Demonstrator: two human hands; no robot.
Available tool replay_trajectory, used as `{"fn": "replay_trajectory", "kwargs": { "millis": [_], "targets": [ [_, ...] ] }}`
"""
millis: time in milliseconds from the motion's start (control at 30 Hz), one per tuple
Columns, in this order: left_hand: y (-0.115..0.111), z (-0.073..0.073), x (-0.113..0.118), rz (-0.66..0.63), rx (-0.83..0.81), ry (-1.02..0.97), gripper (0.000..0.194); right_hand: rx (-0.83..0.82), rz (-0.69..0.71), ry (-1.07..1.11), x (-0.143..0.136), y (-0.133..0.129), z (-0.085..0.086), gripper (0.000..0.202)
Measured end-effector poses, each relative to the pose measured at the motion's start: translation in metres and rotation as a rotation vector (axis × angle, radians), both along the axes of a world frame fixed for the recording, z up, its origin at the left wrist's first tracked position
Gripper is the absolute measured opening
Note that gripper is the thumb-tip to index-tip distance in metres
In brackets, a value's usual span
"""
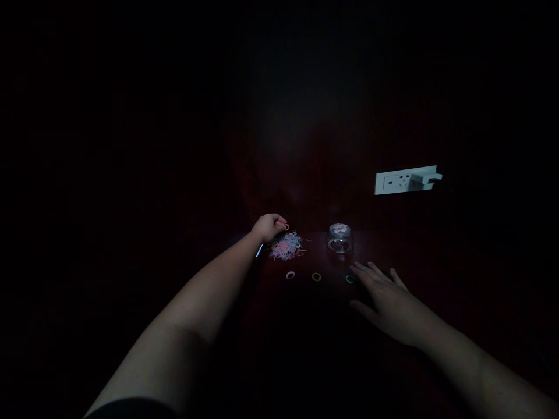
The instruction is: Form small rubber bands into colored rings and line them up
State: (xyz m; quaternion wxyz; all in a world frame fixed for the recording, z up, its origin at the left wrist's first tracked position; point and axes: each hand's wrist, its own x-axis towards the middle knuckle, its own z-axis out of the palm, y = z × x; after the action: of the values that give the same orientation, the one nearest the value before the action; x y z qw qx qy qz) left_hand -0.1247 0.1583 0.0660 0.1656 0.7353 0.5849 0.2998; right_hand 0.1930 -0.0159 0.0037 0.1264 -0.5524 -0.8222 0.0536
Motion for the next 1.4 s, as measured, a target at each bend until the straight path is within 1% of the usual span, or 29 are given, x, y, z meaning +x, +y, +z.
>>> {"fn": "replay_trajectory", "kwargs": {
  "millis": [133,233,300,367,400,467,567,633,733,800,867,967,1033,1100,1167,1333,1400],
  "targets": [
    [-0.023,-0.001,0.018,-0.112,0.034,-0.129,0.016,0.019,0.017,0.021,-0.001,0.001,-0.001,0.071],
    [-0.047,-0.009,0.035,-0.169,0.073,-0.215,0.016,0.064,0.033,0.054,-0.001,0.002,-0.002,0.068],
    [-0.066,-0.018,0.051,-0.205,0.085,-0.274,0.018,0.136,0.066,0.108,-0.002,0.002,0.0,0.061],
    [-0.087,-0.03,0.07,-0.267,0.076,-0.48,0.02,0.226,0.112,0.178,-0.002,0.002,0.004,0.049],
    [-0.098,-0.037,0.082,-0.271,0.072,-0.577,0.021,0.269,0.13,0.215,-0.002,0.001,0.006,0.042],
    [-0.12,-0.051,0.105,-0.291,0.009,-0.714,0.022,0.343,0.152,0.291,-0.002,-0.001,0.01,0.033],
    [-0.148,-0.066,0.132,-0.329,-0.053,-0.826,0.017,0.393,0.166,0.416,-0.003,-0.004,0.014,0.024],
    [-0.158,-0.071,0.141,-0.348,-0.049,-0.827,0.014,0.381,0.188,0.463,-0.004,-0.006,0.016,0.018],
    [-0.163,-0.073,0.141,-0.308,-0.005,-0.766,0.014,0.357,0.239,0.467,-0.005,-0.006,0.017,0.013],
    [-0.163,-0.074,0.137,-0.273,0.012,-0.712,0.014,0.346,0.254,0.462,-0.005,-0.006,0.016,0.012],
    [-0.163,-0.073,0.133,-0.266,0.028,-0.652,0.016,0.333,0.259,0.463,-0.005,-0.004,0.014,0.012],
    [-0.165,-0.07,0.128,-0.304,0.109,-0.52,0.021,0.313,0.265,0.471,-0.005,-0.002,0.011,0.013],
    [-0.167,-0.067,0.126,-0.342,0.169,-0.433,0.018,0.3,0.26,0.473,-0.005,-0.001,0.01,0.014],
    [-0.169,-0.065,0.125,-0.371,0.189,-0.383,0.013,0.286,0.254,0.474,-0.005,-0.002,0.01,0.016],
    [-0.169,-0.065,0.125,-0.382,0.164,-0.381,0.011,0.27,0.251,0.478,-0.005,-0.003,0.011,0.017],
    [-0.169,-0.068,0.126,-0.376,0.062,-0.465,0.011,0.247,0.236,0.499,-0.006,-0.005,0.012,0.017],
    [-0.17,-0.068,0.126,-0.367,0.072,-0.443,0.011,0.244,0.234,0.502,-0.006,-0.005,0.012,0.015]
  ]
}}
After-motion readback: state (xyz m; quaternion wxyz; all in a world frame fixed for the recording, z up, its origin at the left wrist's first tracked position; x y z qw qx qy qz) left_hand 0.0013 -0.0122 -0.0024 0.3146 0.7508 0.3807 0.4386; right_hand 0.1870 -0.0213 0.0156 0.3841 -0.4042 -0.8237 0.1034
